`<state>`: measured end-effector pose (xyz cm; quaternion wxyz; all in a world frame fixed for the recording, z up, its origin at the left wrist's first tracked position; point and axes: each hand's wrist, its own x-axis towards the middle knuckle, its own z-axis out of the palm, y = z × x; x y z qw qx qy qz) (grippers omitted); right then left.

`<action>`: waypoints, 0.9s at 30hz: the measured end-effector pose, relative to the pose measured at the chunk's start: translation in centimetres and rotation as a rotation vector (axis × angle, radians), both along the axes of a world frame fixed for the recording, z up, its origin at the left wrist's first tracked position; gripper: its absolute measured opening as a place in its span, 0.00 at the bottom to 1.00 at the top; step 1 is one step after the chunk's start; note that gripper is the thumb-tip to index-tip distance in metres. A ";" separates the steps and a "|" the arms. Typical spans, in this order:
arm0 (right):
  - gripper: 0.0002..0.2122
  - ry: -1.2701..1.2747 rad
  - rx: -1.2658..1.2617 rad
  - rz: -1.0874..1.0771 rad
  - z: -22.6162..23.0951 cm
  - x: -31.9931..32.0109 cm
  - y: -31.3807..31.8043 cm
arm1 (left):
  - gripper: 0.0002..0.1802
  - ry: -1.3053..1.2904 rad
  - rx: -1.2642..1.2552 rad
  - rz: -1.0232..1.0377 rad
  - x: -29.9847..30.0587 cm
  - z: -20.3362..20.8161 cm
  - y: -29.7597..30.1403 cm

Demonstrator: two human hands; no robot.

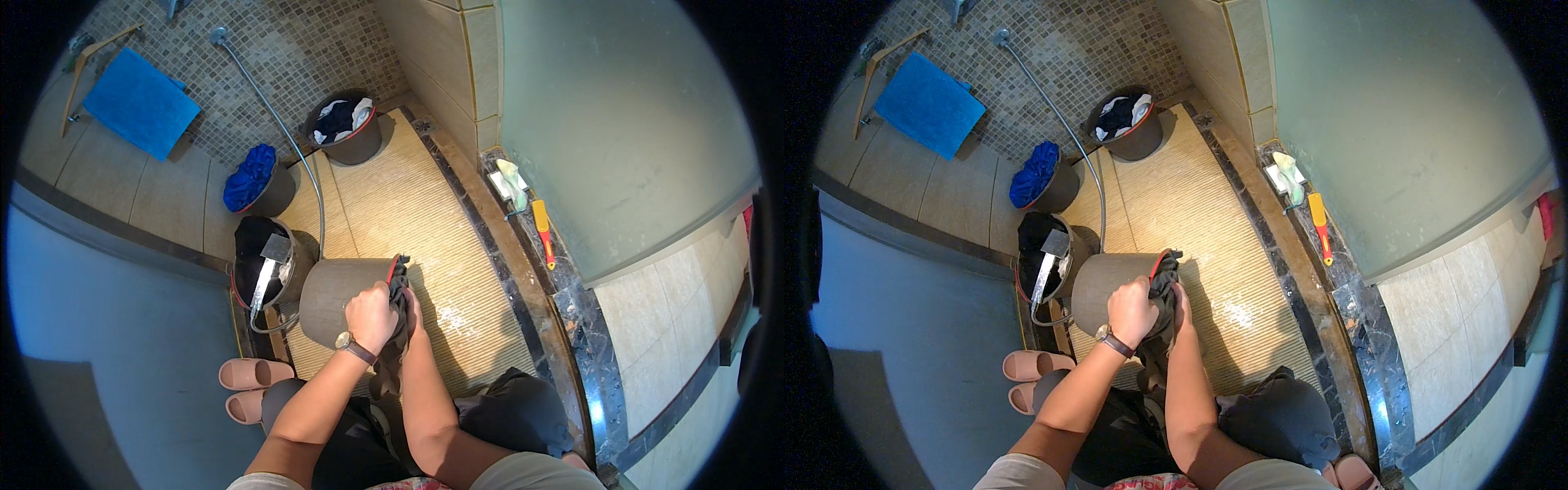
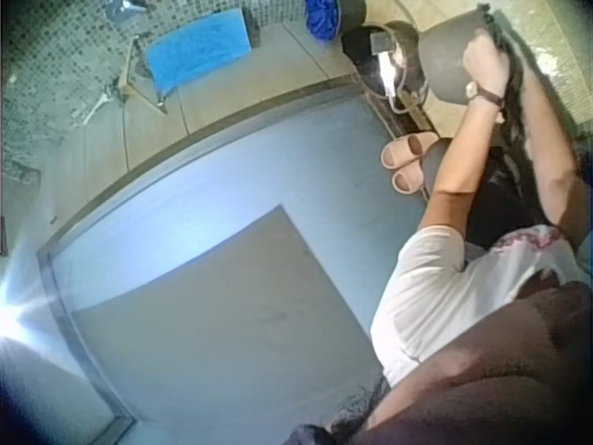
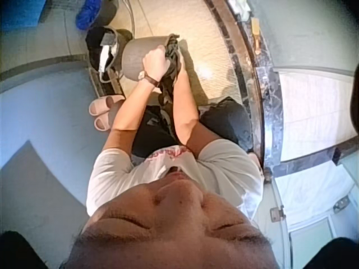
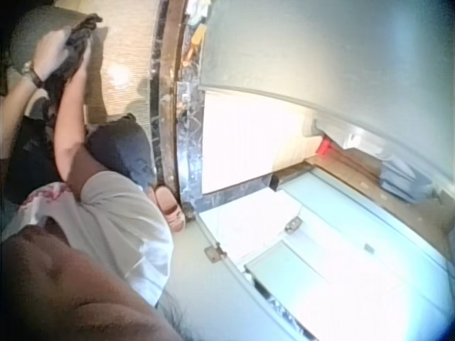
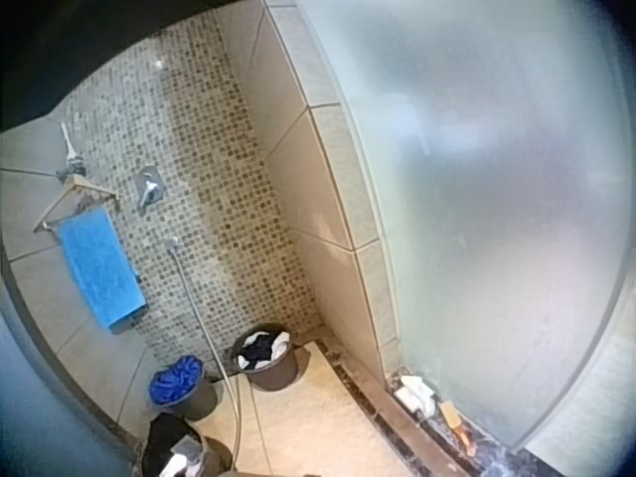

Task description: The person sits on the floor and washes a cloth by hand in a bucket of water. They repeatedly submerge, wring, and scrub the cloth, then rinse it under a handheld shower head.

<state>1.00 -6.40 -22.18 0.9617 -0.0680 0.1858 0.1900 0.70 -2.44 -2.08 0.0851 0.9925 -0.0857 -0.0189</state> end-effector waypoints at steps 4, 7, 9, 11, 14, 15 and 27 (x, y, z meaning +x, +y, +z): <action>0.20 -0.005 -0.001 -0.011 0.6 -0.2 -0.2 | 0.04 0.001 -0.003 0.000 0.0 0.1 -0.1; 0.20 -0.011 -0.013 -0.014 1.0 -0.3 -0.4 | 0.04 0.004 -0.002 0.000 0.0 -0.1 0.0; 0.20 -0.002 -0.023 -0.014 1.1 -0.2 -0.2 | 0.04 0.006 -0.003 0.002 0.0 -0.1 0.2; 0.21 0.016 -0.036 -0.005 1.0 -0.2 0.2 | 0.04 0.009 -0.001 0.011 -0.1 0.1 0.3; 0.22 0.048 -0.047 -0.004 -1.5 0.3 0.2 | 0.05 0.021 -0.023 0.021 -0.1 0.0 -0.2; 0.23 0.044 -0.040 -0.017 -3.0 0.5 0.3 | 0.05 0.019 -0.027 0.014 0.0 -0.1 -0.5; 0.23 0.049 -0.022 -0.023 -3.8 0.7 1.4 | 0.05 0.025 -0.013 0.031 0.0 -0.2 -0.1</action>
